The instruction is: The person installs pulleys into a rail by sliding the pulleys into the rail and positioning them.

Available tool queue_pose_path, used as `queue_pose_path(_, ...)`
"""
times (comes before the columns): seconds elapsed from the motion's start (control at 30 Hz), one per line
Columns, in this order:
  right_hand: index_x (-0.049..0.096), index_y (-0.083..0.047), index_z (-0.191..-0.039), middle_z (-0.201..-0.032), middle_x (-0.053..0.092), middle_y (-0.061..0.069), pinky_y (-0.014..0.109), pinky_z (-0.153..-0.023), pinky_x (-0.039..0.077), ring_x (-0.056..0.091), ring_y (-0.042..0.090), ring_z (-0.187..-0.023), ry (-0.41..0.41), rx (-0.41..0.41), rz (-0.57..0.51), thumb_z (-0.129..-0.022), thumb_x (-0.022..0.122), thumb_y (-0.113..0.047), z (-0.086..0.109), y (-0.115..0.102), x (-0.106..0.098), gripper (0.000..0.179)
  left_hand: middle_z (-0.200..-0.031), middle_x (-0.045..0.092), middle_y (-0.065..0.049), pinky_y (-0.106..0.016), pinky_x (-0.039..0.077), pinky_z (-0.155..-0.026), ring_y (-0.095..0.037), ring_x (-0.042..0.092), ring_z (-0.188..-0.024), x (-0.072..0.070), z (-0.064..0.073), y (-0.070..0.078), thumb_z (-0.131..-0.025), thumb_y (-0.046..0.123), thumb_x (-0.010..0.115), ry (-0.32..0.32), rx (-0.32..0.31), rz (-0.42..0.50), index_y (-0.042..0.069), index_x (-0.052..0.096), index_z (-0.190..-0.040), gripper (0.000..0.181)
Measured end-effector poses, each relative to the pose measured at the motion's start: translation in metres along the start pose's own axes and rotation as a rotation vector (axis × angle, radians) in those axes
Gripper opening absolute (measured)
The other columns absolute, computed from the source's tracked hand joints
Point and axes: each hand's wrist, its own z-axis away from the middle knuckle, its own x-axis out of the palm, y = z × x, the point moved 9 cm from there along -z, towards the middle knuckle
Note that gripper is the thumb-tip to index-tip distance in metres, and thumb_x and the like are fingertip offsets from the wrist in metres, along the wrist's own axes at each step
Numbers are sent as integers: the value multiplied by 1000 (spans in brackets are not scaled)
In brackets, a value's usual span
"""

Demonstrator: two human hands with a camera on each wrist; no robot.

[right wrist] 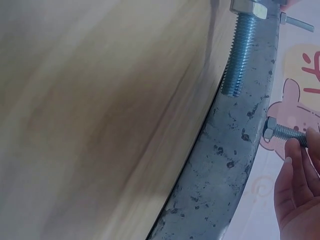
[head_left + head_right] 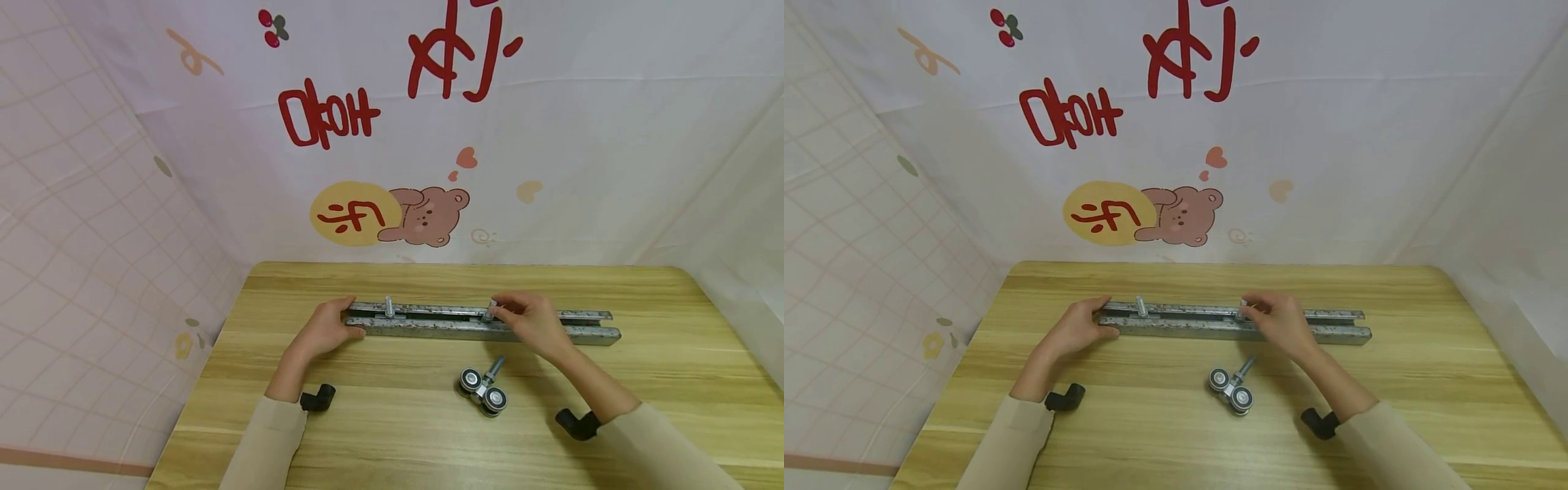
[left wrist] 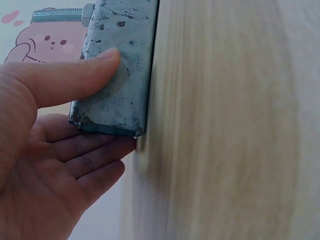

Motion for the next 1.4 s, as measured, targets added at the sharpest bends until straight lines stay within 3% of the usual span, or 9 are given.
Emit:
queue_pose_path(0.5,80,0,-113,-97,79,9,25,-64,58,74,19,-79,-7,-36,-3,-93,79,-3,-4,-5,6,20,-159,44,-24,-56,40,-117,-40,39,-149,1,-1,-2,-91,18,85,0,8,-6,-6,40,-157,83)
queue_pose_path(1.4,80,-3,-114,-98,79,8,26,-64,57,73,19,-80,-28,-14,-17,-94,78,-6,-8,-13,16,20,-158,45,-25,-55,38,-118,-40,38,-149,0,0,1,-90,18,85,4,16,-4,-7,41,-157,83)
